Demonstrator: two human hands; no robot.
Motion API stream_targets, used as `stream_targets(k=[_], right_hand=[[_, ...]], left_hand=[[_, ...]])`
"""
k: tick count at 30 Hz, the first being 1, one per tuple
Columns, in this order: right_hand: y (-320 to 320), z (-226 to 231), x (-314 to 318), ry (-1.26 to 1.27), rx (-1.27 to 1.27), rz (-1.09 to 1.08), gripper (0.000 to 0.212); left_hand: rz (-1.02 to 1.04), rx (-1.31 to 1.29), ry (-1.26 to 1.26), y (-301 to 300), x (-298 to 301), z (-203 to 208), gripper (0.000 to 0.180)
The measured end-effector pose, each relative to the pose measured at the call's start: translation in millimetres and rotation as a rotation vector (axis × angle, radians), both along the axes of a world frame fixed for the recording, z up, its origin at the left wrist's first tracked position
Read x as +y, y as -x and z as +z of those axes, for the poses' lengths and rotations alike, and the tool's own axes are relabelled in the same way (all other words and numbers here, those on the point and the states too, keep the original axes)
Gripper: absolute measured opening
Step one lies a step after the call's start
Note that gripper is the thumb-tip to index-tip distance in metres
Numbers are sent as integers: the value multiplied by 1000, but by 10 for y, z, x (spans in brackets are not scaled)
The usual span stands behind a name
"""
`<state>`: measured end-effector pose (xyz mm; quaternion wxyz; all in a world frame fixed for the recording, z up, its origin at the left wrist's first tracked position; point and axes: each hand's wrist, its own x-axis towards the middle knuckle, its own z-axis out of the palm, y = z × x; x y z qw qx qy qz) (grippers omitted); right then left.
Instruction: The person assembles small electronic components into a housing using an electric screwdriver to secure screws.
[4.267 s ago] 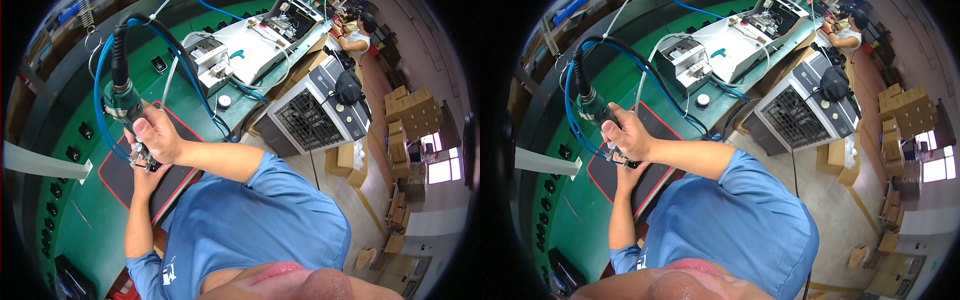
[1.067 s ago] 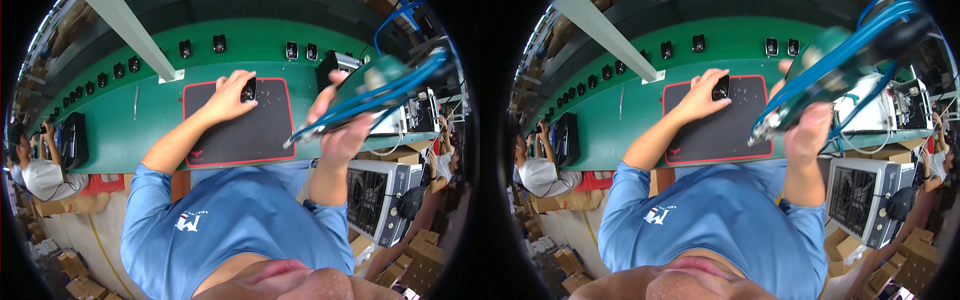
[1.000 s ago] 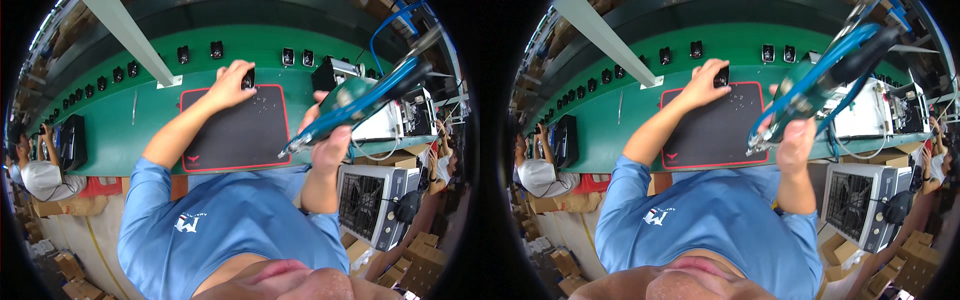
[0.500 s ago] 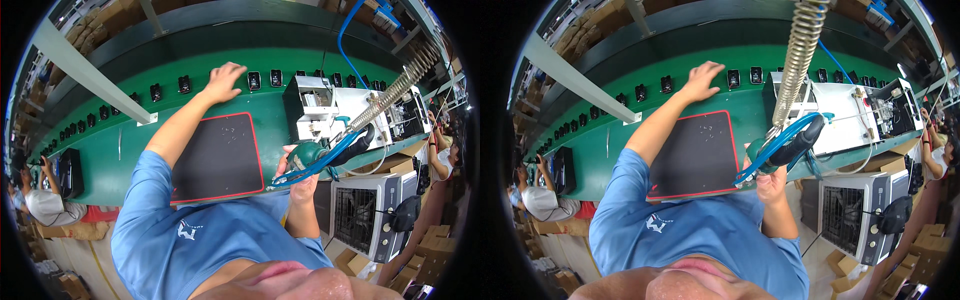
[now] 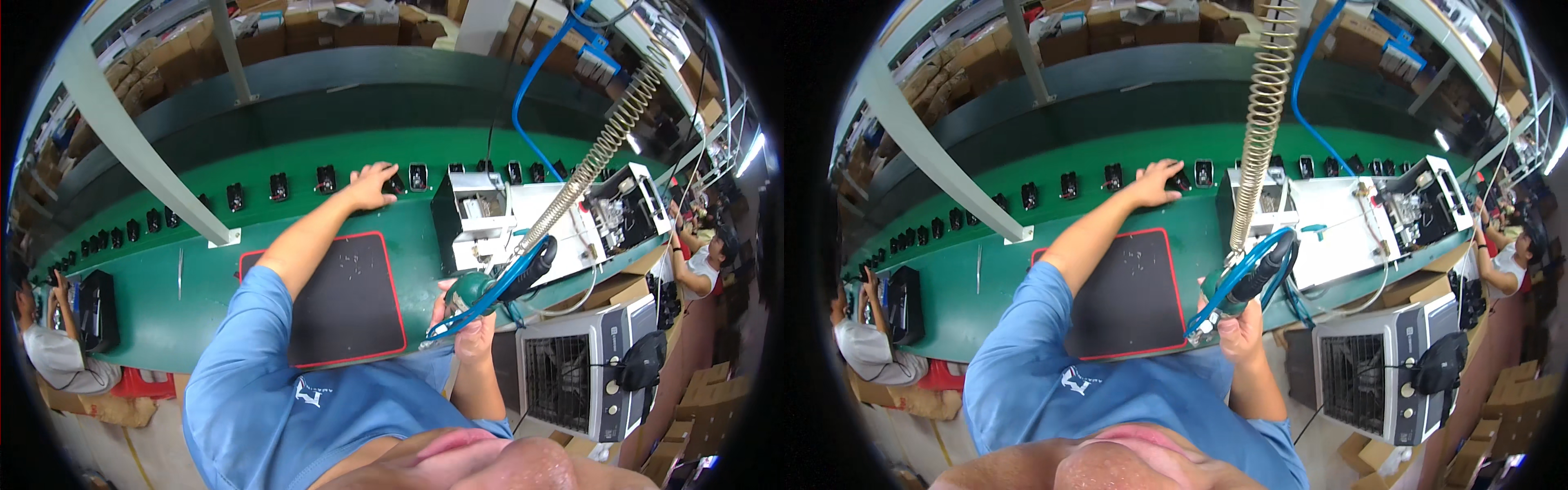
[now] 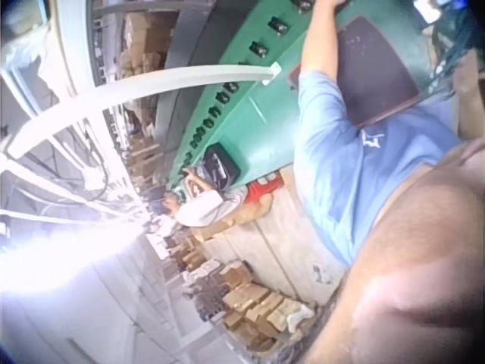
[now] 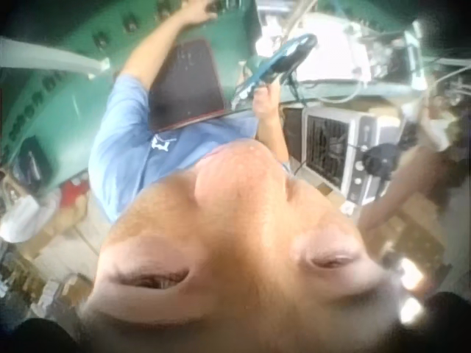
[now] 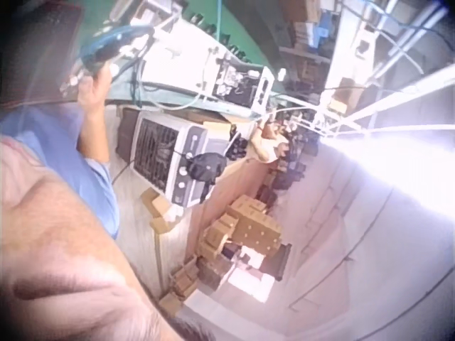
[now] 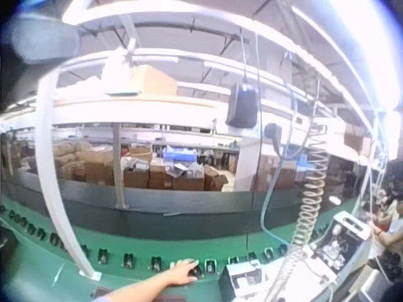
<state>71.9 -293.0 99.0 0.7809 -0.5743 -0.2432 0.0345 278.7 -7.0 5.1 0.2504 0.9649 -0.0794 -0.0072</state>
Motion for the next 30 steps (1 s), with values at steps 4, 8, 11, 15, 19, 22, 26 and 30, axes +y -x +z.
stream_targets(k=[4, 8, 11, 15, 19, 22, 26, 30], right_hand=[[95, 18, -36, -60, 46, 54, 85], [180, -1, 69, -21, 15, -89, 90], [214, 44, 85, -28, 23, -34, 88], [198, 38, 216, -50, 20, 38, 83], [63, 125, 624, -42, -7, 46, 84], [8, 215, 1009, -74, -83, -11, 87], [39, 367, 1324, -94, -73, -35, 97], [80, 414, 1457, -152, 23, -9, 101]], left_hand=[[183, -182, 84, -61, -199, -133, 78], [341, -249, 111, -84, -271, -163, 73], [171, -336, 313, 170, -174, -4, 78], [-147, -298, 467, 1310, 126, 316, 85], [-255, -234, 325, 2390, 226, 4, 91], [-199, -216, 403, 2740, 172, -139, 88], [-227, -266, 482, 2824, 101, -179, 82], [-173, -304, 369, 2817, 142, -144, 76]])
